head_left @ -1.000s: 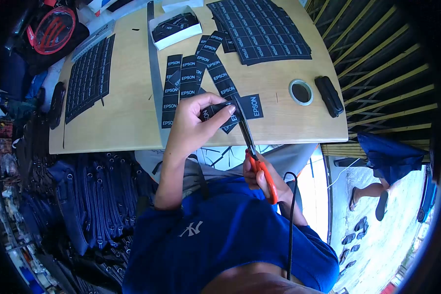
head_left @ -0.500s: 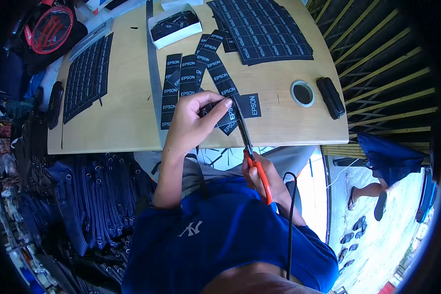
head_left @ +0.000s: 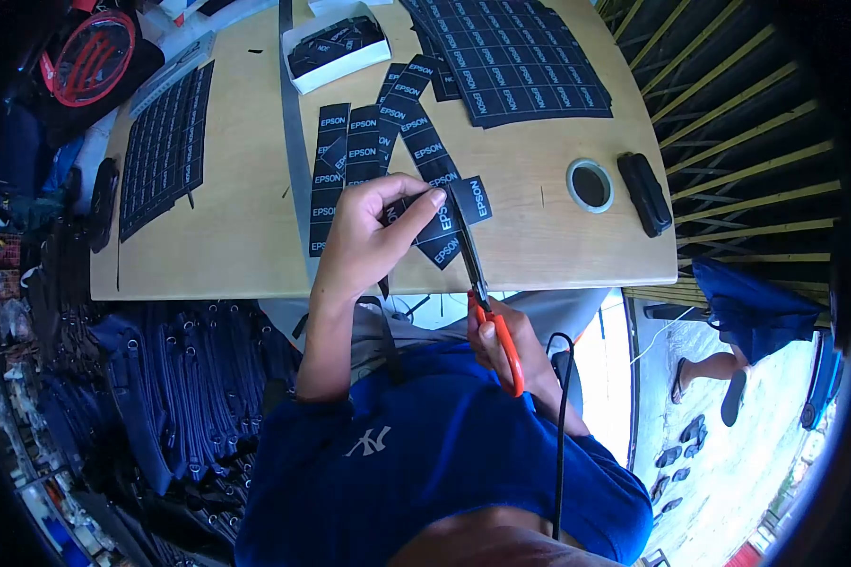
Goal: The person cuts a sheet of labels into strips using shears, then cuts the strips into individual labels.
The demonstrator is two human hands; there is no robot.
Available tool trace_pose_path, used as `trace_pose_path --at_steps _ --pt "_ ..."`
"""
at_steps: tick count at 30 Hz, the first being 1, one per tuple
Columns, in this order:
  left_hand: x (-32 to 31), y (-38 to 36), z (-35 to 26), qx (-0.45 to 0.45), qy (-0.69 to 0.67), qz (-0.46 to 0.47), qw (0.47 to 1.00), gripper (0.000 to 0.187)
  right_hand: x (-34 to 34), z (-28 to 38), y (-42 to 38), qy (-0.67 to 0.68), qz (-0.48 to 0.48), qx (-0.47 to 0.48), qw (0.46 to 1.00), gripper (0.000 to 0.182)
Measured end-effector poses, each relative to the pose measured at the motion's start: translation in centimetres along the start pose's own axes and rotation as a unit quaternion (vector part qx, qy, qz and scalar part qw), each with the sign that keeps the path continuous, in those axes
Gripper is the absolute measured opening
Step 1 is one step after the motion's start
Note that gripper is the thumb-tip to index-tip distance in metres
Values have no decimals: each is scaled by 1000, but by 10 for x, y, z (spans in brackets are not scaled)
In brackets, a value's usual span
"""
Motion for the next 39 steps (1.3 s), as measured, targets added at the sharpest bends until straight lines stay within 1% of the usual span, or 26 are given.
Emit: trace_pose_path --at_steps 2,3,6,12,14,15,17,19,21,23,24,26,27,28,29,31,32,34,35,36,39 --pt "1 2 -2 -1 8 3 1000 20 0 -1 2 -4 -1 34 999 36" --pt "2 2 -3 -4 15 6 1000 20 1 -2 3 -3 -1 33 999 36" --pt "2 5 -1 -18 30 -1 999 21 2 -4 4 17 -5 8 1000 37" --pt "5 10 4 -4 25 5 1000 20 5 -4 7 31 -18 -30 999 38" --pt "7 11 3 6 12 2 1000 20 3 -5 8 41 -12 6 999 39" --pt "7 11 3 15 -2 -1 1000 20 3 -3 8 42 -12 7 999 39" --pt "9 10 7 15 3 -3 1000 19 0 0 5 103 -11 -53 993 40" --pt "10 8 7 15 8 -5 1000 18 1 0 4 123 -16 -49 991 40" --pt "7 3 1 7 -1 20 1000 16 1 -1 3 144 -23 -46 988 41" --pt "2 -3 -4 -1 1 33 999 15 2 7 3 100 -23 110 989 33" --pt "-2 -6 -6 -9 3 45 999 15 0 10 4 101 -27 110 988 33" --pt "-10 -13 -8 -9 -8 57 998 13 -4 18 4 158 -100 85 979 22" --pt "-15 -15 -9 -21 10 85 996 11 -4 20 5 174 -122 99 972 17" --pt "-19 -18 -11 -34 28 111 993 10 -6 24 6 174 -128 99 971 17" --pt "-23 -21 -12 -35 26 116 992 10 -6 30 7 160 -153 91 971 18" --pt "-31 -26 -12 -19 -10 119 993 12 -7 32 10 144 -193 75 968 17" --pt "-33 -28 -13 -11 -27 119 993 12 -7 34 10 144 -195 77 967 17" --pt "-29 -33 -12 -10 -34 116 993 13 -5 43 10 161 -229 106 954 15" --pt "-26 -36 -7 -9 -40 109 993 13 -3 48 9 158 -256 86 950 16" --pt "-23 -39 -4 -8 -46 101 994 13 2 45 9 174 -253 84 948 18" --pt "-16 -42 -3 -12 -27 97 995 14 5 47 11 166 -265 104 944 21"
Point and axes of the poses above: each hand's wrist, its own y-axis towards the middle knuckle, its own x-axis out of the back of the hand, z = x × y, the point moved 3 cm from there along y, towards the middle knuckle, and after that the axes turned 9 degrees about y, right-handed, at the moved point
